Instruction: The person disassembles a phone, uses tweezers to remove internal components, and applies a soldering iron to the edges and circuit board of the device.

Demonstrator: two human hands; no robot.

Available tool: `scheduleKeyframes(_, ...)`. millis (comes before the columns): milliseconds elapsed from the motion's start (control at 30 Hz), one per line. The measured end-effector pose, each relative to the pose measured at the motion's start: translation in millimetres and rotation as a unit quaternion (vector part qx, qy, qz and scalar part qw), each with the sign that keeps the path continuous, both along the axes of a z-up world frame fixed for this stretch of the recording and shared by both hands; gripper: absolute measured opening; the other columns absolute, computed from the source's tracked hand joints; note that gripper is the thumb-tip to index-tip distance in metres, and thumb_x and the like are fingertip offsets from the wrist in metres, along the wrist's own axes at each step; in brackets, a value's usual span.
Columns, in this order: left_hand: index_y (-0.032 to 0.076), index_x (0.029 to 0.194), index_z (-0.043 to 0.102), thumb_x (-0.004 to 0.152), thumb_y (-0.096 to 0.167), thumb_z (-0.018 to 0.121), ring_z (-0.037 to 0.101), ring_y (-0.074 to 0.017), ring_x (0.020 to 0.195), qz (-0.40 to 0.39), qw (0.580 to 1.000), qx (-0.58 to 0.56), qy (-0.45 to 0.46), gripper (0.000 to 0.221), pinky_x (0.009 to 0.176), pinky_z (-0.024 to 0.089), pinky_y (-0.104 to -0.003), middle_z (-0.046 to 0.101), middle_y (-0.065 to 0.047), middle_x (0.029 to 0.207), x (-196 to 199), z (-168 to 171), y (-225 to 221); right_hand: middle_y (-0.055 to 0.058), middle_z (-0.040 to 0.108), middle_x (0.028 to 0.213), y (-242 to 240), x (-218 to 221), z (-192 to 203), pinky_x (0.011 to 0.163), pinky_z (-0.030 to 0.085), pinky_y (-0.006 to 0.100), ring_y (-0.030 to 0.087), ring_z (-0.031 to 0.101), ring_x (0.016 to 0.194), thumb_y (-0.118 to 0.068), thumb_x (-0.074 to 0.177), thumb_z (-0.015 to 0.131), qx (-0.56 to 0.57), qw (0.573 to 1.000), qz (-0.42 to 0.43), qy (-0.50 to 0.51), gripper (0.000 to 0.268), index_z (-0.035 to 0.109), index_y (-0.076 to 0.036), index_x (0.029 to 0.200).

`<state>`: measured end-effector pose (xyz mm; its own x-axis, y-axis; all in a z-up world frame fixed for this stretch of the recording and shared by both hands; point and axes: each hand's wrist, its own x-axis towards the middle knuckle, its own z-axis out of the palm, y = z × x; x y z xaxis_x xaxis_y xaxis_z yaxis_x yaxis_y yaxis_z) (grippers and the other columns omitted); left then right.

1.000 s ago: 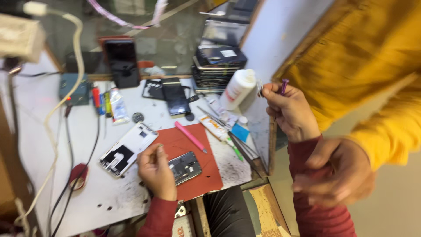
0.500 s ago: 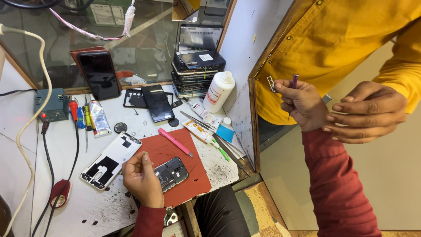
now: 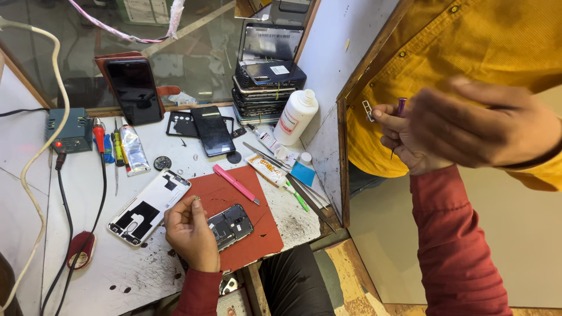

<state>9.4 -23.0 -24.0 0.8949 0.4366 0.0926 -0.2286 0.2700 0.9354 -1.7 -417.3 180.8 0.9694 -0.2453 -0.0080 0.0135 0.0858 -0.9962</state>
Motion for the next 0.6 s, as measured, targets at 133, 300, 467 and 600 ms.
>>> scheduleKeyframes(133, -0.002, 0.108, 0.066, 0.102, 0.002, 0.063, 0.059, -0.0067, 0.078, 0.005, 1.000, 0.013, -0.014, 0.008, 0.069, 0.051, -0.022, 0.059, -0.002, 0.102, 0.1, -0.8, 0.3, 0.002, 0.061, 0.074, -35.2, 12.9, -13.3, 0.050, 0.033, 0.017, 0.003, 0.044, 0.055, -0.018, 0.097, 0.064, 0.055, 0.993, 0.017, 0.105, 0.012, 0.070, -0.012, 0.105)
scheduleKeyframes(300, 0.003, 0.107, 0.066, 0.099, 0.009, 0.065, 0.065, -0.0079, 0.083, 0.002, 1.000, 0.000, 0.003, 0.009, 0.071, 0.056, -0.024, 0.068, -0.002, 0.099, 1.7, -2.8, -1.6, -0.006, 0.067, 0.085, -17.0, 13.7, -38.4, 0.061, 0.043, 0.018, 0.002, 0.055, 0.068, -0.010, 0.096, 0.069, -0.102, 0.995, 0.003, 0.019, 0.011, 0.069, -0.007, 0.107)
scheduleKeyframes(467, 0.004, 0.099, 0.068, 0.098, 0.011, 0.068, 0.063, -0.0194, 0.083, 0.006, 0.975, 0.203, -0.088, 0.007, 0.074, 0.052, -0.033, 0.062, -0.007, 0.094, -4.7, 8.1, -2.6, -0.004, 0.066, 0.082, 87.4, 39.1, -69.0, 0.048, 0.028, 0.022, 0.004, 0.038, 0.054, -0.010, 0.093, 0.075, -0.093, 0.991, 0.008, 0.098, 0.013, 0.072, -0.005, 0.104)
scheduleKeyframes(600, 0.005, 0.090, 0.067, 0.088, 0.005, 0.069, 0.063, -0.0309, 0.082, -0.061, 0.946, 0.303, -0.095, 0.002, 0.072, 0.050, -0.041, 0.062, -0.011, 0.090, -11.4, 23.9, -0.3, -0.002, 0.067, 0.081, 191.4, 69.8, -91.4, 0.055, 0.038, 0.022, 0.003, 0.050, 0.062, -0.010, 0.090, 0.078, -0.275, 0.955, 0.111, 0.028, 0.015, 0.078, -0.003, 0.103)
